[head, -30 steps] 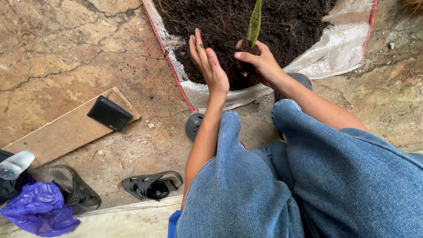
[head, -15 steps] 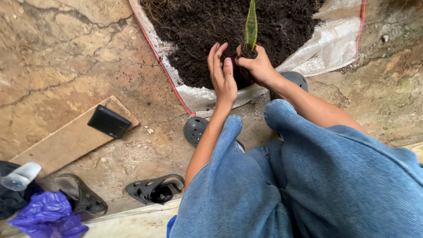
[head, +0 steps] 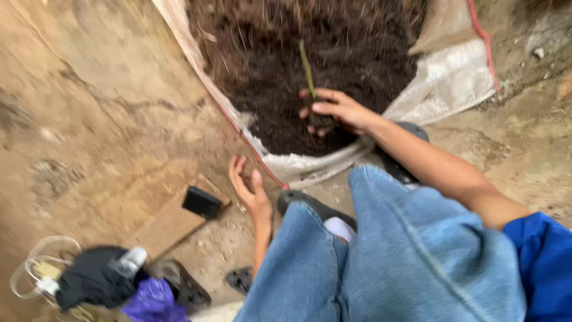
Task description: The person kneels beside a white sack filled with soil and repeatedly packs soil around a small plant's base with both hands. The person adjusts the plant's position and continues to firm the soil around it.
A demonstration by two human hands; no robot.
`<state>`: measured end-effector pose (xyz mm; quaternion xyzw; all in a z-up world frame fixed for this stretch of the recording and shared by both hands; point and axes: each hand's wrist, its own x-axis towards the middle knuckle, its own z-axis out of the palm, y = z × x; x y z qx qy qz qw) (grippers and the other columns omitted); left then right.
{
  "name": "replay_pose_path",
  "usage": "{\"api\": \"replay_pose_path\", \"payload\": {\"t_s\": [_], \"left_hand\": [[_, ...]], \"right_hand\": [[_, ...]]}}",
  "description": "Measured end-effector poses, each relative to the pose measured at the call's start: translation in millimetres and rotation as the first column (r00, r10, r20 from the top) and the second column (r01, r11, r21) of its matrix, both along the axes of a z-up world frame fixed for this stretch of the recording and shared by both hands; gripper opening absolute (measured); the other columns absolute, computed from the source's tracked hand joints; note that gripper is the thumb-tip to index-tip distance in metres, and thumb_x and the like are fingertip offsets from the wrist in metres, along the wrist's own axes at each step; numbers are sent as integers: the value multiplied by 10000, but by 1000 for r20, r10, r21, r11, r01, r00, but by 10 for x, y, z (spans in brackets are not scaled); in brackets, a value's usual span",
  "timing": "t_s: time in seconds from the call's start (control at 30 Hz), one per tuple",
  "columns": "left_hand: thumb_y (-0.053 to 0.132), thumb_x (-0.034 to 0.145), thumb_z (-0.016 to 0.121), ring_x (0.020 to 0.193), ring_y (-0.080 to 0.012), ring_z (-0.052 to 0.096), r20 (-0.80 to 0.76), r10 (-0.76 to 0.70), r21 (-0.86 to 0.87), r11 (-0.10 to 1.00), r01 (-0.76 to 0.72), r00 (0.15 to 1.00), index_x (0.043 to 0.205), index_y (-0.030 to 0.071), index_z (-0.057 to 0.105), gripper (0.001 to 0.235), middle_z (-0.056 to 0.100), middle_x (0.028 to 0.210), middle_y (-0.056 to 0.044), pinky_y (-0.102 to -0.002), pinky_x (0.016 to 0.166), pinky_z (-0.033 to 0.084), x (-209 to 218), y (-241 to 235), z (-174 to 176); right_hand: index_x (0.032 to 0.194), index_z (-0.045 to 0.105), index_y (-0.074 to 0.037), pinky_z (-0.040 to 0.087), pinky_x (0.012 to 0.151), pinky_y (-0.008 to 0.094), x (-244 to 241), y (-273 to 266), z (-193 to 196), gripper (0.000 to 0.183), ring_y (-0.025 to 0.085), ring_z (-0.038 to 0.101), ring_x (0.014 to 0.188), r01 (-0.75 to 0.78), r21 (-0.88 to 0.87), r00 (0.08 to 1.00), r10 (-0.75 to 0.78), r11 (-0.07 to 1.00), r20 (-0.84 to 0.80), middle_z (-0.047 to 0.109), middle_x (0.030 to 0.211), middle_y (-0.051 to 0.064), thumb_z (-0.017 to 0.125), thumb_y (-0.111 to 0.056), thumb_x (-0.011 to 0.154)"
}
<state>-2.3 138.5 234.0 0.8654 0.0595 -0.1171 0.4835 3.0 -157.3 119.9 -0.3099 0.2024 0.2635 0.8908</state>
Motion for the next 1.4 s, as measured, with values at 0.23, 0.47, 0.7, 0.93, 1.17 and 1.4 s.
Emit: {"api": "replay_pose_path", "payload": {"t_s": [0.23,0.47,0.7,0.93,1.17,1.4], "left_hand": [[232,1015,618,1375,-246,502,-108,-114,-200,976,90,988,1427,26,518,471,487,1515,-109,-376,1110,415,-436,-645,-476],[87,1031,570,1275,-225,589,-144,-33,-391,920,-26,989,1410,4,518,392,580,1401,-118,-350,1116,453,-475,-866,-907],[68,1024,562,1208,-225,619,-135,-110,-315,947,63,985,1319,-11,588,307,647,1284,-123,-350,1072,473,-523,-809,-671],[75,1021,556,1183,-211,625,-217,-72,-281,960,8,974,1284,3,620,280,660,1277,-121,-336,1046,486,-544,-771,-583],[70,1006,580,1210,-210,622,-138,-137,-223,969,104,981,1278,9,631,284,644,1316,-107,-337,1049,492,-498,-818,-528],[61,1000,570,1207,-216,619,-178,-86,-237,971,42,980,1307,23,612,312,643,1305,-108,-345,1060,478,-467,-782,-524]], "right_hand": [[1193,530,-124,625,653,384,-78,89,-162,357,221,747,894,37,76,988,-25,996,-151,703,996,48,723,-212,906],[1151,588,-139,505,534,263,-128,120,-69,364,97,634,763,-31,-138,995,17,990,-103,629,882,-21,807,-217,871],[987,557,-127,323,405,258,-67,258,8,227,86,474,511,354,-106,927,-364,929,-87,523,690,-21,756,-92,884],[1019,578,-71,398,485,259,-131,377,-307,174,94,523,585,277,-227,955,-294,934,-44,584,747,5,696,-41,894],[1384,510,-41,564,917,320,-92,181,-291,529,161,689,1037,241,-242,969,-221,940,107,693,1170,100,728,-254,952],[1383,570,-19,571,825,342,-18,46,-135,525,167,673,1015,148,-164,987,-155,975,-32,680,1201,101,762,-209,933]]}}
